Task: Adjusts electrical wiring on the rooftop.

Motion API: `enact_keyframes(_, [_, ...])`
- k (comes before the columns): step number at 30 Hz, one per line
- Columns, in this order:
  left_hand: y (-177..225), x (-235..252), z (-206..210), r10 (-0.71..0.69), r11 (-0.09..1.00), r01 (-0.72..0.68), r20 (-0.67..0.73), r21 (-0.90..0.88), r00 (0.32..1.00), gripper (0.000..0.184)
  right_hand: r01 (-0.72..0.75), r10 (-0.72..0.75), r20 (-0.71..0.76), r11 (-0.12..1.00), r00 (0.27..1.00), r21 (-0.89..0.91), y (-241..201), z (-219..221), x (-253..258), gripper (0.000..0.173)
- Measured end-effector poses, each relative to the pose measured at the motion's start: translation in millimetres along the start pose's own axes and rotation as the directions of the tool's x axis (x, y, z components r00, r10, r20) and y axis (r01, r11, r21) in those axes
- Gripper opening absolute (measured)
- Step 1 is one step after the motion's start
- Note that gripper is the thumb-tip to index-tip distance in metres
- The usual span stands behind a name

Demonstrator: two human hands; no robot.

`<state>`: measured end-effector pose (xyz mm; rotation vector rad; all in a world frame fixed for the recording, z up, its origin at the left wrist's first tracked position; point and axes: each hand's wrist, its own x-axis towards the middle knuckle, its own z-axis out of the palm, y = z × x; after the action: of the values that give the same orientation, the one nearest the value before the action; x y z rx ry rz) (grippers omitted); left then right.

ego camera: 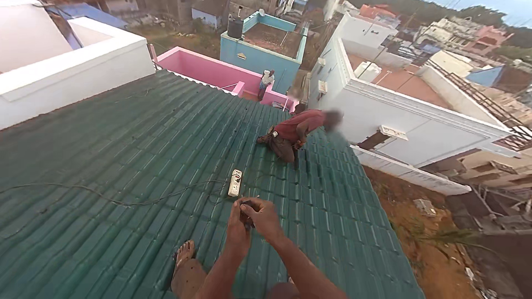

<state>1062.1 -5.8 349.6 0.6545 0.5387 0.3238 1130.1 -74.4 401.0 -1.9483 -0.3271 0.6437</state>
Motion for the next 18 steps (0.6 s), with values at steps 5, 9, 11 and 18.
enact_keyframes(5, [-14.0, -8.6, 72.8, -0.237, 0.945, 0.242, 0.051, -0.218, 0.970, 0.049, -0.105, 0.101, -0.101, 0.994, 0.990, -0.036, -7.2, -78.6, -29.8, 0.025])
enact_keyframes(9, [-28.6, -20.6, 106.8, -0.322, 0.924, 0.331, 0.076, -0.191, 0.944, 0.052, -0.097, 0.085, -0.194, 0.994, 0.977, -0.053, -1.7, -116.5, -51.2, 0.026])
enact_keyframes(11, [-35.3, -26.1, 114.1, -0.333, 0.926, 0.348, 0.117, -0.146, 0.936, 0.055, -0.057, 0.007, -0.230, 0.976, 0.973, -0.212, 2.4, -124.0, -61.7, 0.028])
enact_keyframes(18, [-57.8, -40.0, 132.1, -0.424, 0.906, 0.419, 0.093, 0.067, 0.901, 0.040, -0.062, -0.034, -0.271, 0.939, 0.962, -0.339, 25.1, -137.0, -95.4, 0.032])
